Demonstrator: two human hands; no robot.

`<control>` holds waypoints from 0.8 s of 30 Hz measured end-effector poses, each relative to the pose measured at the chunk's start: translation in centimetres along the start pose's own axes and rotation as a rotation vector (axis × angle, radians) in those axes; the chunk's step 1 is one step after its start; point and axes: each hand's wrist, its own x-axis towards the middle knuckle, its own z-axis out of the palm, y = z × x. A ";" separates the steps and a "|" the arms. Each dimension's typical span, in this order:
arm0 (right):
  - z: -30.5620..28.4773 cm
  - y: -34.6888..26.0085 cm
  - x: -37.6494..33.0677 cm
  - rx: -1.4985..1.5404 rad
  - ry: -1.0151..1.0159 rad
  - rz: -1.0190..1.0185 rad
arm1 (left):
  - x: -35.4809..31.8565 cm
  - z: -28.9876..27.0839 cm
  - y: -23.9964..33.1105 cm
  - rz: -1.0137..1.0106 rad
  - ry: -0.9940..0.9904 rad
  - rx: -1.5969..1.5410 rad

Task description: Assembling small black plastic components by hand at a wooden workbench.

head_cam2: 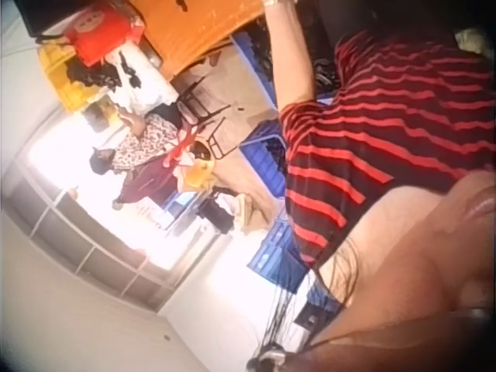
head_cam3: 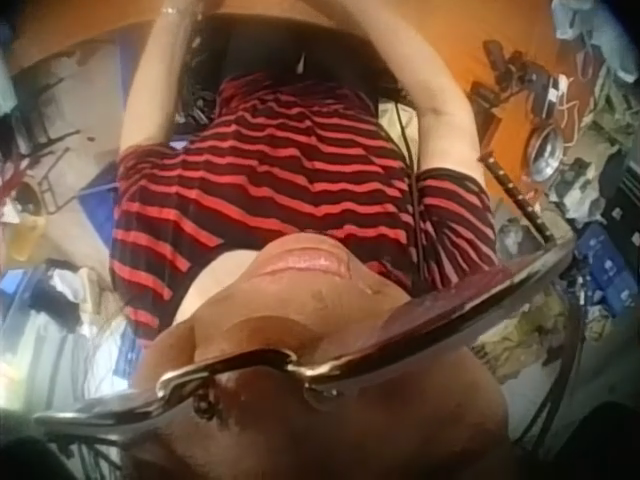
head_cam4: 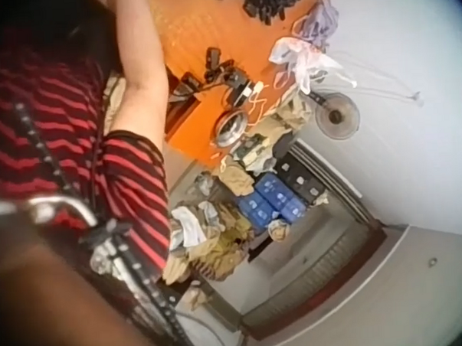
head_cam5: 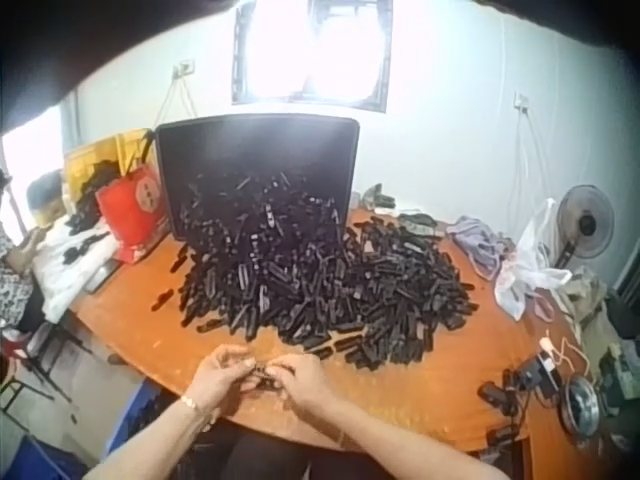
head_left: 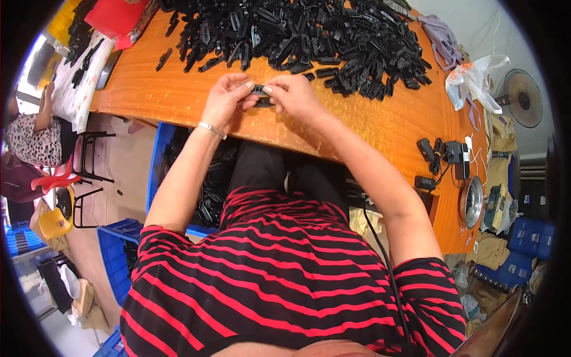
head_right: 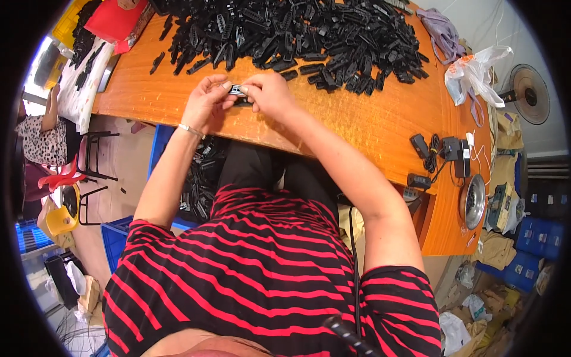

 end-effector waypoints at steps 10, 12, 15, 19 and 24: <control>-0.4 -0.1 1.2 -0.151 -0.079 0.345 | 1.4 -1.3 -0.8 0.041 0.033 0.591; -0.2 0.2 1.1 -0.137 -0.084 0.367 | 1.5 -1.7 -1.2 0.051 0.027 0.613; -0.1 0.4 0.9 -0.142 -0.070 0.358 | 1.6 -1.5 -1.3 0.047 0.030 0.624; 0.0 0.2 1.1 -0.117 -0.065 0.384 | 1.6 -1.4 -1.0 0.056 0.038 0.643; -0.2 -0.6 2.3 -0.145 -0.157 0.526 | 2.5 -2.1 -0.8 -0.085 0.044 0.765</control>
